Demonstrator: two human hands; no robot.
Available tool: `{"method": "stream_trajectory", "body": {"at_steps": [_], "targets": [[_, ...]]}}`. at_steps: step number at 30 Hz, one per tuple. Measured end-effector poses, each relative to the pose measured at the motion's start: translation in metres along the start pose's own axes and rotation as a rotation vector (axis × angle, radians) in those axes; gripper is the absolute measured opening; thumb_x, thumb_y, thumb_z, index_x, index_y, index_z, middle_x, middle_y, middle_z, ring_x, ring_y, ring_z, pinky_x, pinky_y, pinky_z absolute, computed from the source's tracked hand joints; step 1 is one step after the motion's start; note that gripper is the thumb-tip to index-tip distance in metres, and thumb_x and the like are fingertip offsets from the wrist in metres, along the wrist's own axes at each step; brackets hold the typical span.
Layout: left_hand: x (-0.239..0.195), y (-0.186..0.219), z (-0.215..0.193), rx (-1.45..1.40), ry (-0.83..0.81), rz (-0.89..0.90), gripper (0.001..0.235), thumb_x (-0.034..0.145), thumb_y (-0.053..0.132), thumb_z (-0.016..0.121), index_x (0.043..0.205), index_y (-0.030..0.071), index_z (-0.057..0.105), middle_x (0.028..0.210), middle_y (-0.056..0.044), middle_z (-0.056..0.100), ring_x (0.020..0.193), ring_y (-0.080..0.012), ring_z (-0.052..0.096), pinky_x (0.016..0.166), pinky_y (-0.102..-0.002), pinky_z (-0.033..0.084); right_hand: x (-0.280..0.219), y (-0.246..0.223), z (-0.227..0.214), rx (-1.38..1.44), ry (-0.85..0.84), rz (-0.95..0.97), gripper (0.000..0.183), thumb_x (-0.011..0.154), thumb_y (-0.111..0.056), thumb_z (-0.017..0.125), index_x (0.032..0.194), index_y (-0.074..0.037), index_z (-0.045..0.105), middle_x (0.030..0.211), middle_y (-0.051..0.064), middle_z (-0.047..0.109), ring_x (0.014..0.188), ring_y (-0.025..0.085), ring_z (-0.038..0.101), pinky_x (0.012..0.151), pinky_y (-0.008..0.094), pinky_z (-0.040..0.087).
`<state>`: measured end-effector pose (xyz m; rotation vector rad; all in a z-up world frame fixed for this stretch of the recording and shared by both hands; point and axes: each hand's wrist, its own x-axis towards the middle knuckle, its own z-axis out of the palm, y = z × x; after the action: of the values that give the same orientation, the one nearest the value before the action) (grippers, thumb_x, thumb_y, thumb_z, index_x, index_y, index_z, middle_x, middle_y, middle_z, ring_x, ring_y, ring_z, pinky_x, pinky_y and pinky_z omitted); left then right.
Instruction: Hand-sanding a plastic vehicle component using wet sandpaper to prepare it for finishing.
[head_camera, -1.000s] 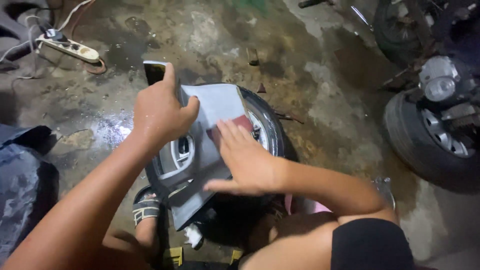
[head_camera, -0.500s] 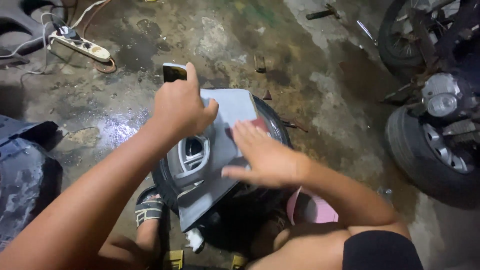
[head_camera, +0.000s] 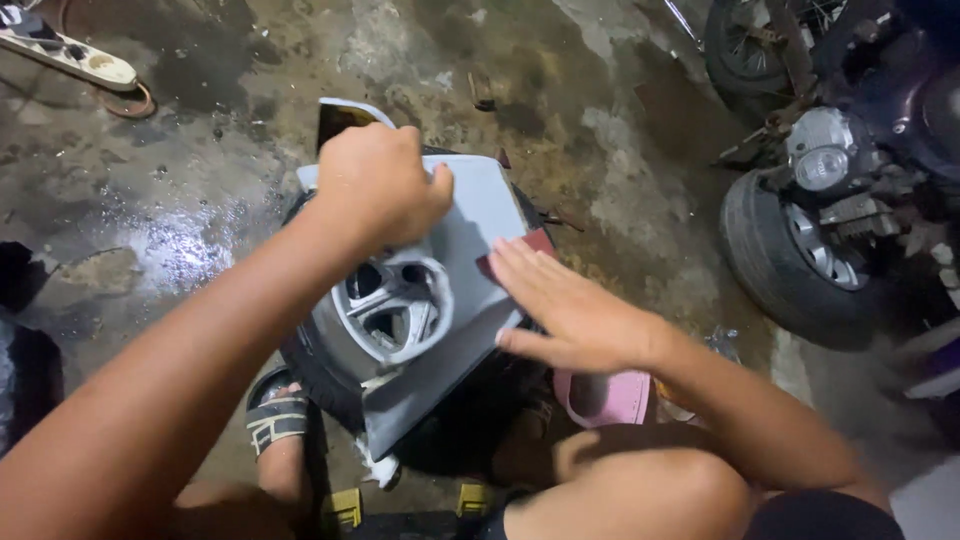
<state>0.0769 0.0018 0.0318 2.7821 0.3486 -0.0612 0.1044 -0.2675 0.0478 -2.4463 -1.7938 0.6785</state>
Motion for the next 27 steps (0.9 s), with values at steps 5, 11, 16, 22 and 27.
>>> {"method": "stream_trajectory", "body": {"at_steps": [5,11,16,22,27], "targets": [[0.002,0.011,-0.001,-0.039,0.019,0.029,0.053,0.092,0.044,0.048,0.107,-0.001,0.071,0.093,-0.023,0.075,0.089,-0.0422,0.076,0.074,-0.051,0.06,0.073,0.055,-0.002,-0.033,0.09,0.105,0.081,0.107,-0.049,0.039,0.162,0.003,0.014,0.168,0.031,0.01,0.155,0.046,0.01,0.126,0.056,0.014],[-0.001,0.004,0.003,-0.024,0.003,0.026,0.049,0.094,0.043,0.047,0.11,-0.001,0.063,0.093,-0.024,0.073,0.089,-0.0436,0.076,0.075,-0.052,0.06,0.044,0.043,0.022,-0.098,0.163,0.064,0.09,0.101,-0.049,0.05,0.165,0.0,0.01,0.171,0.026,0.006,0.158,0.041,0.007,0.127,0.051,0.012],[-0.005,0.007,0.001,-0.041,0.079,0.051,0.048,0.093,0.041,0.048,0.11,-0.002,0.062,0.086,-0.024,0.073,0.082,-0.0439,0.076,0.071,-0.052,0.061,-0.01,0.016,0.029,-0.072,0.157,-0.019,0.106,0.092,-0.068,0.057,0.164,-0.002,0.015,0.17,0.023,0.013,0.156,0.04,0.012,0.125,0.05,0.013],[-0.002,0.011,-0.002,-0.002,0.007,0.014,0.076,0.094,0.046,0.045,0.147,-0.008,0.049,0.112,-0.031,0.072,0.104,-0.0487,0.072,0.085,-0.059,0.057,0.063,0.068,0.018,-0.092,0.248,0.021,0.085,0.106,-0.055,0.048,0.164,-0.001,0.017,0.171,0.023,0.013,0.158,0.04,0.014,0.127,0.053,0.018],[-0.009,-0.007,0.009,0.017,0.222,0.07,0.048,0.097,0.039,0.052,0.105,-0.007,0.064,0.077,-0.025,0.072,0.065,-0.0462,0.07,0.062,-0.052,0.057,0.063,0.043,0.006,-0.041,0.222,0.031,0.084,0.104,-0.055,0.034,0.159,0.007,0.017,0.169,0.029,0.01,0.158,0.039,0.01,0.127,0.05,0.01]]}}
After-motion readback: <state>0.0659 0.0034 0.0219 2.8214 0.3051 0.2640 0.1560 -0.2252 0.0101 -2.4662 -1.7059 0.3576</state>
